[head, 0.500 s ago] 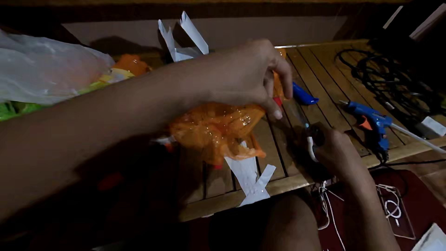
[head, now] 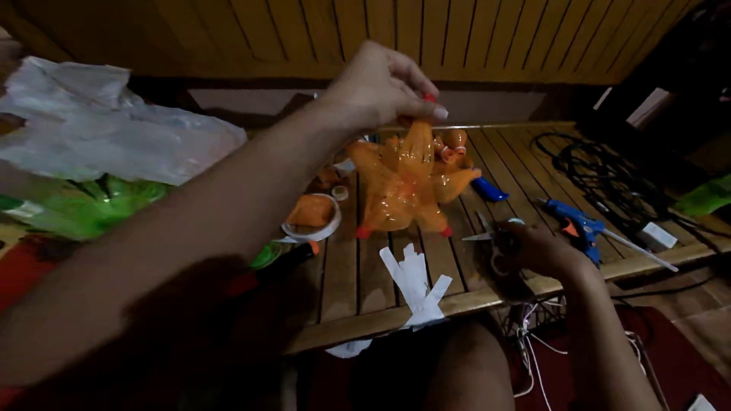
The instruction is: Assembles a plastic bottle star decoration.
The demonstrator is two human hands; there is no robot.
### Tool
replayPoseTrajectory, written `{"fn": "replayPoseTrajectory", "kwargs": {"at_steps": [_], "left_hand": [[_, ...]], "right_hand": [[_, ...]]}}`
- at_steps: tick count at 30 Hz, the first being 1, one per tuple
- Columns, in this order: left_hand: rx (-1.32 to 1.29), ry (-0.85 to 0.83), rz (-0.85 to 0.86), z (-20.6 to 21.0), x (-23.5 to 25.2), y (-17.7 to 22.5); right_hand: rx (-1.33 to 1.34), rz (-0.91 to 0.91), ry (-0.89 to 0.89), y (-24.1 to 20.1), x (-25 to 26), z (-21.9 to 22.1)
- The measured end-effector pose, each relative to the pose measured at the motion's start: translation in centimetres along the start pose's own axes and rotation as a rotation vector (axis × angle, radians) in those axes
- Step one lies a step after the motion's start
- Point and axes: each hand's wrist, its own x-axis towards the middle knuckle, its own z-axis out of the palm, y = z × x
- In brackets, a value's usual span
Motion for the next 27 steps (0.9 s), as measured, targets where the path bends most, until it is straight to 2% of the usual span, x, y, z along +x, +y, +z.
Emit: {"fn": "replayPoseTrajectory", "kwargs": {"at_steps": [1, 3, 5, 8, 11, 14, 17, 21, 27], "left_hand": [[-0.278, 0.089, 0.028, 0.8, 0.7, -4.5], [-0.563, 0.076, -0.257, 0.3, 1.5, -6.9], [-0.646, 0.104, -0.403, 0.2, 1.4, -7.1], [-0.699, 0.163, -0.420, 1.2, 0.5, -8.3], [-0.812, 0.237, -0.434, 2.6, -0.5, -9.8], [-0.955, 0.350, -0.560, 3.6, -1.0, -11.1], [-1.091, 0.453, -0.671, 4.0, -1.1, -12.3], [-1.104, 0.506, -0.659, 4.9, -1.5, -14.2], [-1.124, 0.392, -0.578, 5.8, -3.2, -18.2]], "right_hand": [[0.042, -0.048, 0.054, 0.0, -0.3, 0.0], [0.234, -0.153, 0.221, -0.3, -0.8, 0.3], [0.517, -0.267, 0.331, -1.1, -0.9, 1.2], [0.903, -0.433, 0.373, -2.8, 0.6, 3.0], [1.090, -0.476, 0.485, -4.8, 2.5, 4.4], [1.211, -0.507, 0.556, -5.7, 4.8, 4.3], [1.243, -0.538, 0.557, -6.4, 6.6, 2.7], [1.277, -0.546, 0.512, -7.8, 9.6, -0.2], [1.342, -0.488, 0.364, -8.8, 12.9, -1.6]]}}
